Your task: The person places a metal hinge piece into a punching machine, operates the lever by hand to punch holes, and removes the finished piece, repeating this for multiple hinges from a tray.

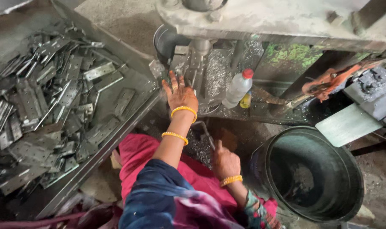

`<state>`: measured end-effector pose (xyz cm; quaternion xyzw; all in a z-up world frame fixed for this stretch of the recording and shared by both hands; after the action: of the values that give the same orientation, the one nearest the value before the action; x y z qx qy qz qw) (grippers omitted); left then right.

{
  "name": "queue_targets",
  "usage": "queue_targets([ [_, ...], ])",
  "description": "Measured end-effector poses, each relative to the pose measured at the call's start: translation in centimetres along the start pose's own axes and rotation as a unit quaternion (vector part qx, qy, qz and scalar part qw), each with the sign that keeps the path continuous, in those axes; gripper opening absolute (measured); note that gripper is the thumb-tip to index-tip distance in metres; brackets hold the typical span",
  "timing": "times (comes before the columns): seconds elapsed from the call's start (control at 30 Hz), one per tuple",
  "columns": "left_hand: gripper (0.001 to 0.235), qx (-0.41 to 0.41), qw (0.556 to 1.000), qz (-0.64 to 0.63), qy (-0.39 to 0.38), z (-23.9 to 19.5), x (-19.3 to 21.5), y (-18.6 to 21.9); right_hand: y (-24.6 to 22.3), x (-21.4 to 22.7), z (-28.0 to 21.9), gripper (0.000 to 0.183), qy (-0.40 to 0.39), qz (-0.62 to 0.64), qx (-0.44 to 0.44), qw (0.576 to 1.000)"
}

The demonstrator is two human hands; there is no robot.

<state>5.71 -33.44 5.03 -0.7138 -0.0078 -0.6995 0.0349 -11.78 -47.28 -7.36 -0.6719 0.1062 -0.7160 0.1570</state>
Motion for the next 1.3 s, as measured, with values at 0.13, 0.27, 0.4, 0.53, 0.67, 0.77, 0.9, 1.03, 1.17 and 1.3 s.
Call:
queue_targets([
  [0.13,0.044,-0.009,1.000,-0.006,-0.008,0.1,-0.7,0.0,0.1,1.1,2.4,0.033,-0.066,-0.025,-0.026,0.997],
  [0.27,0.053,0.007,0.999,0.035,0.040,2.5,-1.3,0.7,-1.1,3.8,3.7,0.027,0.006,-0.127,0.078,0.989],
  [0.4,0.055,0.003,1.000,0.025,0.005,2.9,-1.8,0.7,-2.2,4.5,0.7,0.052,0.005,-0.069,0.013,0.998],
  [0.53,0.051,0.005,1.000,0.000,0.019,2.2,-1.7,-0.3,-1.7,3.5,1.9,0.036,-0.015,-0.068,-0.001,0.998],
  [0.67,0.046,-0.008,1.000,0.020,-0.007,1.4,-0.9,-0.2,-1.1,3.7,4.4,0.035,-0.027,-0.124,0.072,0.989],
  [0.77,0.044,-0.013,1.000,0.012,-0.025,1.3,-0.8,-0.3,-1.7,4.0,2.8,0.034,0.040,-0.144,0.104,0.983],
  [0.9,0.050,-0.014,1.000,0.010,-0.010,1.4,-0.8,-0.5,-2.4,4.0,0.8,0.045,-0.019,-0.092,-0.010,0.995],
  [1.03,0.052,-0.019,0.999,0.026,-0.001,1.1,-0.3,0.0,-1.4,3.2,2.4,0.040,-0.048,-0.094,0.000,0.994],
  [1.17,0.053,-0.004,0.998,0.055,0.000,1.6,-0.5,0.5,-0.5,2.2,2.8,0.037,0.059,-0.148,0.102,0.982],
  [1.3,0.045,-0.002,0.998,0.059,0.017,1.8,-0.9,0.0,-1.2,1.7,-0.8,0.053,0.039,-0.122,0.063,0.990],
])
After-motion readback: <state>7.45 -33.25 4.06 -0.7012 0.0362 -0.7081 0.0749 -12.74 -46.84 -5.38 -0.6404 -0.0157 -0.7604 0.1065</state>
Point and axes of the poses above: each hand's wrist, its own z-axis towards the middle knuckle, its own x-axis out of the back of the hand, y = z × x, the point moved 2 cm from there along z, towards the middle knuckle, and after that the axes turned 4 degrees about x, right-handed, at the moved point
